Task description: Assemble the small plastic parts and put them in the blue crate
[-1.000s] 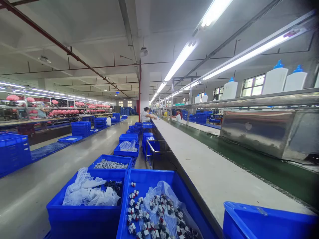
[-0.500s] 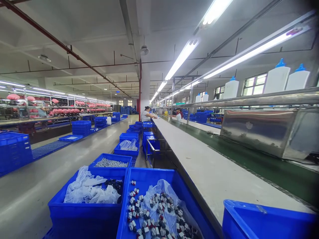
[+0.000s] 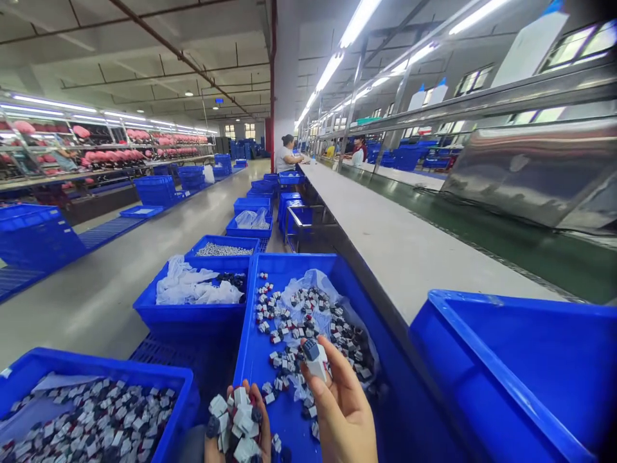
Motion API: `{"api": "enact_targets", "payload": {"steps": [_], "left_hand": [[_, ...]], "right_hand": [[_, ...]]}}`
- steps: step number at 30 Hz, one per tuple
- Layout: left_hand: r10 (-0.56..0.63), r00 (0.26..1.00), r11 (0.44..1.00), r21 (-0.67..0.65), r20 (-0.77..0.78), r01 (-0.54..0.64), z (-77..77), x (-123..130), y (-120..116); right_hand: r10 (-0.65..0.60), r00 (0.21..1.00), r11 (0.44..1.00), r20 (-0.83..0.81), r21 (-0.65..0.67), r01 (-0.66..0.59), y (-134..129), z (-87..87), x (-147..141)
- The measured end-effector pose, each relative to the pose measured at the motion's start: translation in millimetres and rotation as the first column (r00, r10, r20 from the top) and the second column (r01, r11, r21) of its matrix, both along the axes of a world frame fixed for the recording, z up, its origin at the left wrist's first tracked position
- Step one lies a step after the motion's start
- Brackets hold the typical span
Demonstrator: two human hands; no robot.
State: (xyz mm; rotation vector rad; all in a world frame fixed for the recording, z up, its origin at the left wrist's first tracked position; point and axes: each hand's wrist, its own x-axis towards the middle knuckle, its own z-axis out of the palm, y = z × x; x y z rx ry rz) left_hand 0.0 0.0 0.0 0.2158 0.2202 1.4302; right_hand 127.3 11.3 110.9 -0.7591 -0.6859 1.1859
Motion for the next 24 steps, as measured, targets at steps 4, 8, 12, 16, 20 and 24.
{"api": "enact_targets", "payload": {"steps": [4, 8, 12, 16, 20, 24], "left_hand": [[0.202, 0.968, 0.976, -0.110, 0.152, -0.186, 3.9, -1, -8], [0.388, 0.883, 0.919, -0.188, 0.264, -0.347, 17.1, -14, -26], [0.547, 0.787, 0.837, -0.184, 0.285, -0.515, 26.0, -39, -53], [0.719, 0.627, 0.694, -0.268, 0.299, -0.668, 38.4, -68, -87], [0.820, 0.478, 0.567, -0.336, 0.316, -0.752, 55.3, -96, -112], [0.886, 0.376, 0.458, -0.388, 0.270, -0.800, 62.7, -117, -121]], "right_hand": [[0.108, 0.979, 0.956, 0.170, 0.251, -0.149, -5, -10.6, 1], [0.172, 0.914, 0.820, 0.367, 0.462, -0.339, -9, -12.6, -23], [0.269, 0.843, 0.684, 0.465, 0.524, -0.507, -2, -1.6, -85], [0.201, 0.513, 0.531, 0.835, 0.347, -0.773, 4, 1.5, -156], [0.166, 0.230, 0.346, 0.959, 0.161, -0.924, -7, -13.5, -182], [0.255, 0.142, 0.176, 0.956, 0.098, -0.980, -29, -28.7, -183]]}}
